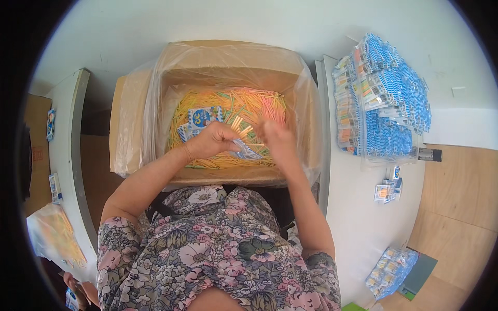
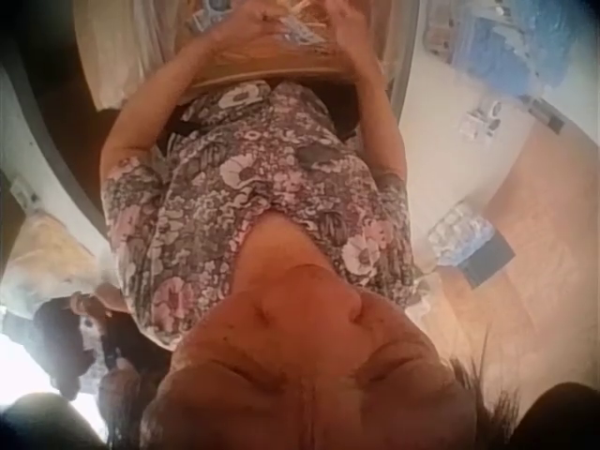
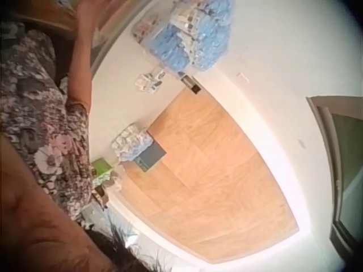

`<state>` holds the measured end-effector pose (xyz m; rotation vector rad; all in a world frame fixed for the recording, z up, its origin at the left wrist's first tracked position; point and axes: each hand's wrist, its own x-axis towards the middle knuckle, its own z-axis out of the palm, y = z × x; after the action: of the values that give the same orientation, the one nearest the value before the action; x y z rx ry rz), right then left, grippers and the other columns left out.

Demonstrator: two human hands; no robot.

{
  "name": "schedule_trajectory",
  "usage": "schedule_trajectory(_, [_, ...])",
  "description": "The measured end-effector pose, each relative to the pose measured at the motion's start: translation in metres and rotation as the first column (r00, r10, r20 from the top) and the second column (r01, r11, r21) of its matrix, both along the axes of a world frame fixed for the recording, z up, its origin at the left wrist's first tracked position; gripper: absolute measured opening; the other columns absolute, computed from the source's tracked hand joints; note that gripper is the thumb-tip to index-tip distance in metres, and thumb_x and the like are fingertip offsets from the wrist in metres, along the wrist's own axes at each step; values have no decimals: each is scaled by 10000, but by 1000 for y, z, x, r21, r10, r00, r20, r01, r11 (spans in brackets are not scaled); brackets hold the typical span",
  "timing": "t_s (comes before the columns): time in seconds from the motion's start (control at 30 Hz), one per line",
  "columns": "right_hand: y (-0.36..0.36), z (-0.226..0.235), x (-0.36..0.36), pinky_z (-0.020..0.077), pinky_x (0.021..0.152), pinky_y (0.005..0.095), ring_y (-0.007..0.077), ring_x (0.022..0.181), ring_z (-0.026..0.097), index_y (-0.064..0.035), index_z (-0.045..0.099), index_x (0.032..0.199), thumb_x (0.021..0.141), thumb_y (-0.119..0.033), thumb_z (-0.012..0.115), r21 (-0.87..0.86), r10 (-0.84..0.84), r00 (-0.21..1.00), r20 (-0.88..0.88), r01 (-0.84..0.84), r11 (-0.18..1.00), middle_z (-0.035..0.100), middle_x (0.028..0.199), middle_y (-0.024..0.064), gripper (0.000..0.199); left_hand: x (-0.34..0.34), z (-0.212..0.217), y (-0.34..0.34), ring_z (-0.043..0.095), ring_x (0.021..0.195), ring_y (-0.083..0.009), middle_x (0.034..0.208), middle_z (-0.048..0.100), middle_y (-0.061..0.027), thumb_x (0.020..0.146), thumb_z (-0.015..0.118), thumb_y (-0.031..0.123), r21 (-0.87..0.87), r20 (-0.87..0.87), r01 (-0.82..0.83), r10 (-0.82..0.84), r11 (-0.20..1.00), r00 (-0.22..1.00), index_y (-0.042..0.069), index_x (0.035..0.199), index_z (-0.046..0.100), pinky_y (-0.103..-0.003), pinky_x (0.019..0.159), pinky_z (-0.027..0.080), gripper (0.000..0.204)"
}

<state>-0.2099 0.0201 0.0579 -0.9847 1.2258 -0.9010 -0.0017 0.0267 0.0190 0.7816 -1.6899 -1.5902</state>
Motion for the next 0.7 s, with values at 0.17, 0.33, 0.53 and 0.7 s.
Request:
schedule_trajectory(0.17, [0, -14, -17, 434, 729, 336, 195, 795, 551, 5, 571, 988, 945, -271, 476, -200, 302, 566, -767, -658, 726, 597, 851, 88, 295, -1, -3, 0, 577, 694, -152, 750, 618, -99, 769, 649, 10, -93, 40, -65, 69, 994, 997, 12, 903, 661, -284, 641, 457, 135])
schedule_trajectory(0.33, [0, -6, 18, 457, 624, 349, 262, 668, 586, 6, 582, 910, 884, -292, 548, -76, 212, 906, -366, -256, 964, 601, 717, 124, 301, -5, -3, -1, 608, 713, -182, 756, 635, -106, 764, 668, 20, -175, 72, -142, 156, 974, 985, 15, 882, 662, -300, 637, 465, 118])
schedule_trajectory(0.53, [-18, -1, 47, 441, 532, 298, 141, 584, 553, -5, 578, 830, 842, -278, 604, -368, 127, 690, -713, -522, 770, 561, 626, 84, 274, -6, -17, 1, 638, 770, -178, 782, 658, -112, 762, 676, 22, -245, 59, -90, 107, 965, 992, 17, 873, 671, -318, 659, 480, 111])
schedule_trajectory(0.7, [-18, -17, 41, 421, 524, 262, 78, 571, 499, -3, 574, 754, 813, -161, 629, -419, 140, 883, -449, -346, 839, 543, 613, 43, 177, -2, -11, -3, 604, 731, -128, 806, 669, -79, 757, 681, 16, -61, 16, 92, -91, 994, 996, 20, 924, 683, -266, 663, 471, 167])
